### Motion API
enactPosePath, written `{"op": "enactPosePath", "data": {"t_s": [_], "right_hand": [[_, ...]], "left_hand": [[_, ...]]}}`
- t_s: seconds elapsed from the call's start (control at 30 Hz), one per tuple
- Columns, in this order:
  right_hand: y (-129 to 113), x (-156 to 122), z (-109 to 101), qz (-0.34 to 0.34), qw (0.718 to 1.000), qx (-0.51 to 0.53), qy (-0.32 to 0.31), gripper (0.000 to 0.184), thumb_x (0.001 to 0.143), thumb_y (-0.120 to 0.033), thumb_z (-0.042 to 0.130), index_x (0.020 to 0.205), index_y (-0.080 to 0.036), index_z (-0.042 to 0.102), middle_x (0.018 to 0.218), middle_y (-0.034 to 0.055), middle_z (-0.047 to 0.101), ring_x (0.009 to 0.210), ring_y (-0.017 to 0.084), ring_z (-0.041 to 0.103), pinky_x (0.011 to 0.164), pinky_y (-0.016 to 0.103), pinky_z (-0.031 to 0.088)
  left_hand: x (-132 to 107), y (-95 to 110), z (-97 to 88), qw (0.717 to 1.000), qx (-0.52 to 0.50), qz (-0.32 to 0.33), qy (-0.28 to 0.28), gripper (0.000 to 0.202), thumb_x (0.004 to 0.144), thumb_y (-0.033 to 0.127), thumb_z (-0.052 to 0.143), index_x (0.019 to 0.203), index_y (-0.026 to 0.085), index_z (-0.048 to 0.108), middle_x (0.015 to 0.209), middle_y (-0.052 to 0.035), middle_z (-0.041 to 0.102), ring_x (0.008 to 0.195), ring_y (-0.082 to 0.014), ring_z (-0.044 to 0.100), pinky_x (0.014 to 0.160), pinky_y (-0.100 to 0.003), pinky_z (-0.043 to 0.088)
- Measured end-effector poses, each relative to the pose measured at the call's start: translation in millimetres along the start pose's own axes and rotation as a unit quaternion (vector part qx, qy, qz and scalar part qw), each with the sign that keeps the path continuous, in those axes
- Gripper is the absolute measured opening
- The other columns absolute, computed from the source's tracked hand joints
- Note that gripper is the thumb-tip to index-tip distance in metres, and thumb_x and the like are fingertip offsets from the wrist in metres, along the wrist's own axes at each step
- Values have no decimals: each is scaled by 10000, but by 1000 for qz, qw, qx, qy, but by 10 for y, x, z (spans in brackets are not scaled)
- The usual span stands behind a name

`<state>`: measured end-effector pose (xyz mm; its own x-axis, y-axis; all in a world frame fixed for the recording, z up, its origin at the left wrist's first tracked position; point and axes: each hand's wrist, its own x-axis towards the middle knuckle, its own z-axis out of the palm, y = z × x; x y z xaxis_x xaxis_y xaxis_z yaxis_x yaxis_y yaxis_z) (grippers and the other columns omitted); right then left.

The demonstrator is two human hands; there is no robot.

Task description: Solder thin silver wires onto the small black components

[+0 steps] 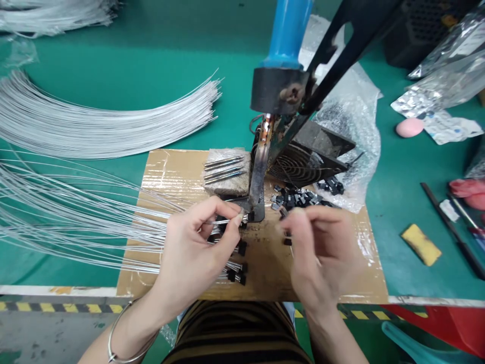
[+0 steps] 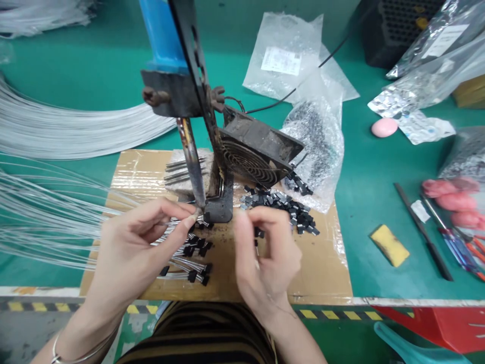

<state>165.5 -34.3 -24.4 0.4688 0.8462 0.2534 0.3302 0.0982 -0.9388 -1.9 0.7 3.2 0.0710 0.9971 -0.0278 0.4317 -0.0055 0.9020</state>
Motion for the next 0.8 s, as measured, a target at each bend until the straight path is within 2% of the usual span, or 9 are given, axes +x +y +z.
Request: {"op": "enactPosePath", "data": {"t_s": [0.07,0.13,0.17,0.23,0.37,0.5,0.6,0.7,0.8], "right_hand": [[41,66,-143,57,996,32,58,199,1040,-277,663,853,-217,698,620,-55,587,552,118,578,559,270,489],[120,130,-331,99,983,141,62,367,1027,-393,662,716,-204,699,579,-51,490,508,114,499,490,266,418],[173,154,-431,113,973,193,60,412,1009,-500,633,756,-199,756,597,-25,544,518,129,520,475,273,421],[297,173,-618,159,965,202,41,616,1018,-629,481,957,-144,856,815,113,753,690,201,666,573,338,532],[521,97,-803,200,969,133,57,631,1025,-631,441,987,-155,853,951,148,807,778,253,725,513,353,543],[569,-16,-692,180,981,57,49,638,1080,-615,389,1000,-150,818,1032,139,816,877,265,755,667,418,622],[518,-48,-565,166,984,64,16,610,1098,-565,367,1049,-146,807,980,109,796,837,235,742,702,400,608],[487,-40,-508,143,988,59,29,568,1087,-557,390,1034,-157,789,765,33,715,614,183,655,576,345,528],[507,-23,-511,130,988,64,49,560,1072,-588,412,965,-171,771,646,-6,634,513,167,579,507,328,466]], "left_hand": [[-60,-84,-50,993,92,72,18,117,890,133,733,867,247,722,923,3,833,630,-146,668,568,-305,456],[-124,-211,-111,972,168,161,28,198,859,82,745,931,266,719,970,4,850,744,-185,745,650,-341,463],[-153,-281,-141,960,193,200,32,241,844,59,748,947,275,721,984,1,855,837,-217,782,673,-355,456],[-199,-411,-190,946,223,231,49,309,828,41,762,1001,296,744,1031,-14,857,931,-253,798,708,-376,457],[-235,-556,-220,963,200,161,84,244,853,127,801,1008,317,793,1111,-33,831,981,-261,759,929,-435,539],[-238,-554,-232,984,137,98,57,172,860,168,811,973,298,816,1086,-30,807,1035,-261,736,995,-433,542],[-199,-492,-342,990,83,76,81,145,882,168,796,951,296,798,1060,-3,787,1064,-248,713,1029,-428,520],[5,-390,-566,978,116,81,150,48,954,231,757,972,275,763,1090,28,748,1090,-224,676,1088,-418,484],[439,-326,-802,946,270,61,168,105,1023,328,703,1056,240,749,1072,37,721,1031,-179,639,1079,-383,475]]}}
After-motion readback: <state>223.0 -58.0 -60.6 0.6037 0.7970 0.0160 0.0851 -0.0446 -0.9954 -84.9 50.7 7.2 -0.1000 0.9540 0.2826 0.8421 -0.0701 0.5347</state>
